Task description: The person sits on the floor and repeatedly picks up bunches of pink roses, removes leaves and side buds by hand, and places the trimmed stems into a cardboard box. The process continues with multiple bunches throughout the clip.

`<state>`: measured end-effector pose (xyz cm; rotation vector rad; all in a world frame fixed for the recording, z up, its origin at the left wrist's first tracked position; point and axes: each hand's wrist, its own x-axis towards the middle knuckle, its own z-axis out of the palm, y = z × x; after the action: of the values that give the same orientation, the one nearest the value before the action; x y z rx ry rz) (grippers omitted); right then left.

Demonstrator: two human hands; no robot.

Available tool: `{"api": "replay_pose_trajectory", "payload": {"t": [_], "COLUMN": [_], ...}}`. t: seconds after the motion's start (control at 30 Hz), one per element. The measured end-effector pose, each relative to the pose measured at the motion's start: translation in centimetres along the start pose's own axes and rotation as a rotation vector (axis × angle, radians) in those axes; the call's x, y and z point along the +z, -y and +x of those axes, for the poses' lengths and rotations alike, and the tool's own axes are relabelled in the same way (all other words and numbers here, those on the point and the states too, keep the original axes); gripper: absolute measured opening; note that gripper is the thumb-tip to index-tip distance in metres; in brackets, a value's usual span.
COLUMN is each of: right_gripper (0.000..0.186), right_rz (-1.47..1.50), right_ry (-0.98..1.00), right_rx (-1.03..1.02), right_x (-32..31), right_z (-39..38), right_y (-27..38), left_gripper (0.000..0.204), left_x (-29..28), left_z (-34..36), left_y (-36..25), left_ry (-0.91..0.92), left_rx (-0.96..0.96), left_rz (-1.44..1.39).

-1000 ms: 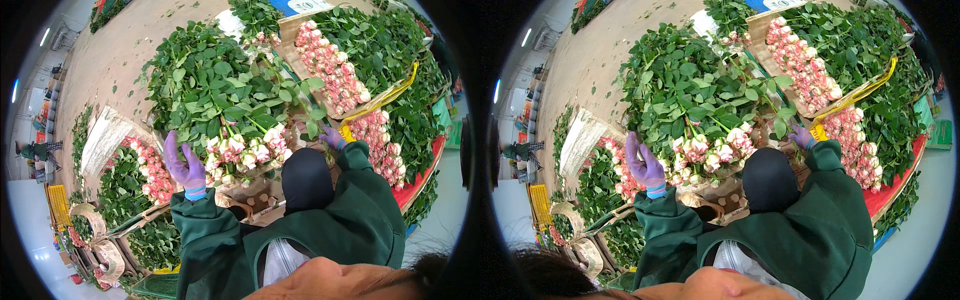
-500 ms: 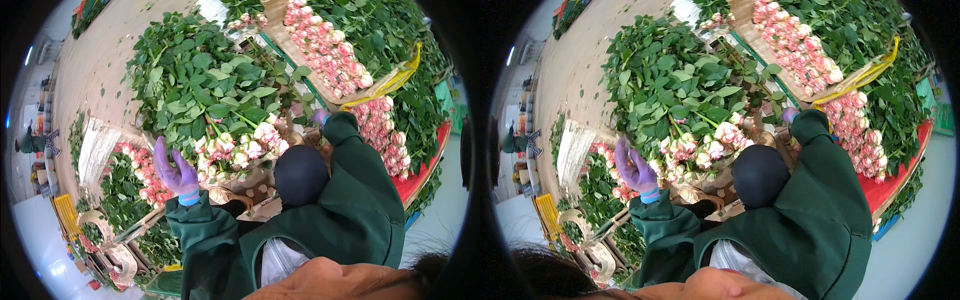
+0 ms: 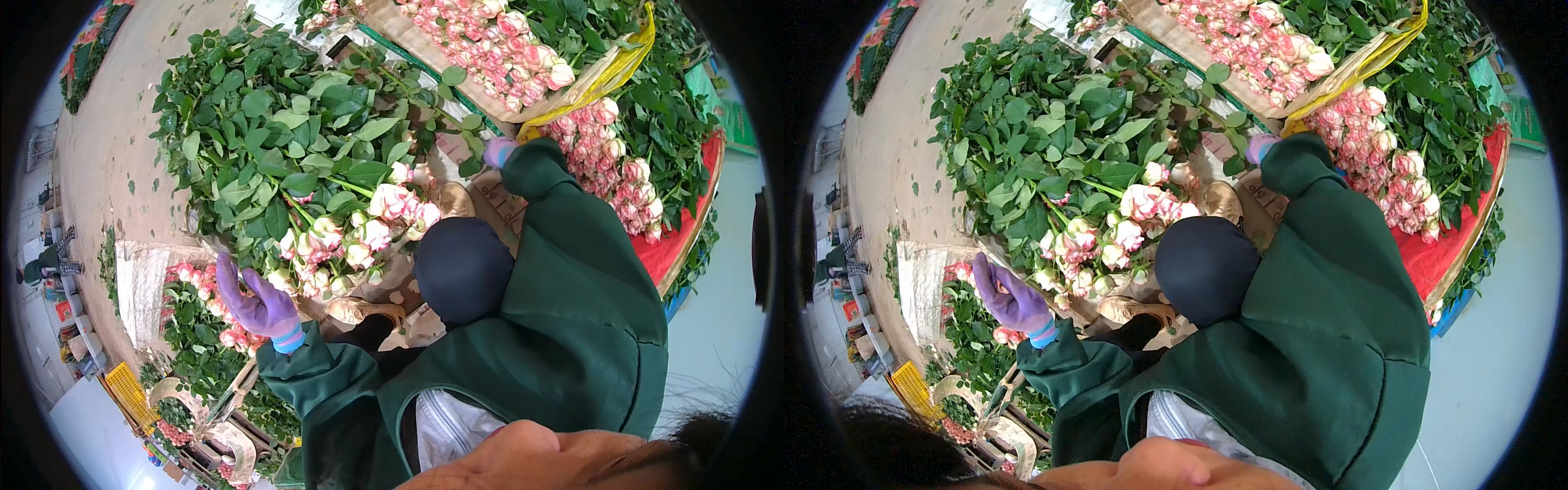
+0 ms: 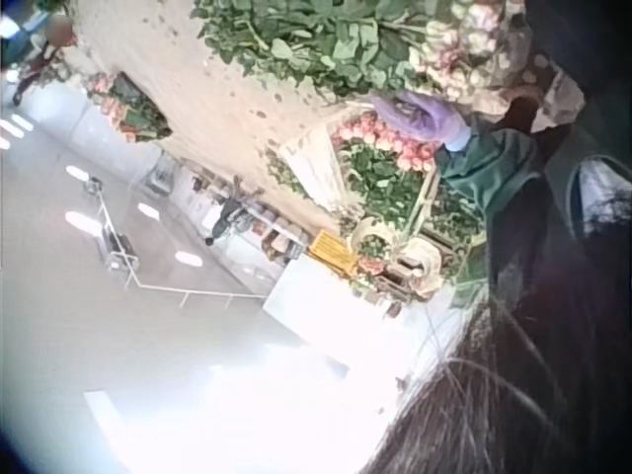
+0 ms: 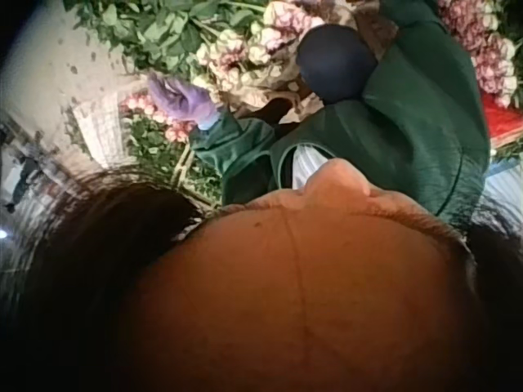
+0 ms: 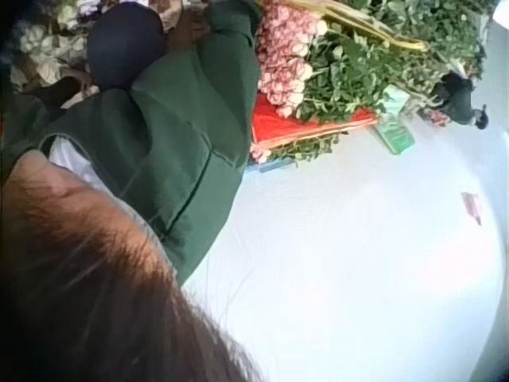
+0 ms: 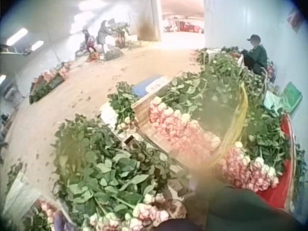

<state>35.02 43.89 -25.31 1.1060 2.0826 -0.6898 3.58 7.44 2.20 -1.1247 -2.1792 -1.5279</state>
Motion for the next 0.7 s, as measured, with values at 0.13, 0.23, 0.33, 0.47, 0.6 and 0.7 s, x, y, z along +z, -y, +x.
{"api": "replay_pose_trajectory", "payload": {"t": [0.13, 0.23, 0.33, 0.47, 0.6, 0.7], "right_gripper": [0.036, 0.033, 0.035, 0.039, 0.033, 0.032], "right_rz": [0.052, 0.005, -0.429, 0.586, 0.516, -0.359], "right_ry": [-0.176, -0.09, 0.037, 0.158, 0.189, 0.013], "right_rx": [0.07, -0.016, -0.281, 0.113, -0.526, -0.926], "right_x": [2.1, 2.9, 3.3, 2.6, 6.1, 4.5], "right_z": [0.1, 2.2, 4.6, 4.8, 6.5, 6.4], "right_y": [0.1, -0.6, -2.0, -2.3, -6.2, -5.9], "left_gripper": [0.042, 0.044, 0.046, 0.044, 0.043, 0.041], "left_x": [0.3, 0.7, 1.3, 1.0, 0.7, 1.0], "left_z": [-0.2, -0.1, 0.2, -0.6, -0.7, -0.4], "left_y": [-0.4, 0.6, -0.3, 1.2, 1.1, 1.2], "left_ry": [0.011, 0.034, 0.031, 0.033, 0.091, 0.135], "left_rx": [-0.02, -0.028, -0.085, -0.109, 0.015, 0.031], "left_rz": [0.034, -0.04, -0.178, -0.118, 0.122, 0.216]}}
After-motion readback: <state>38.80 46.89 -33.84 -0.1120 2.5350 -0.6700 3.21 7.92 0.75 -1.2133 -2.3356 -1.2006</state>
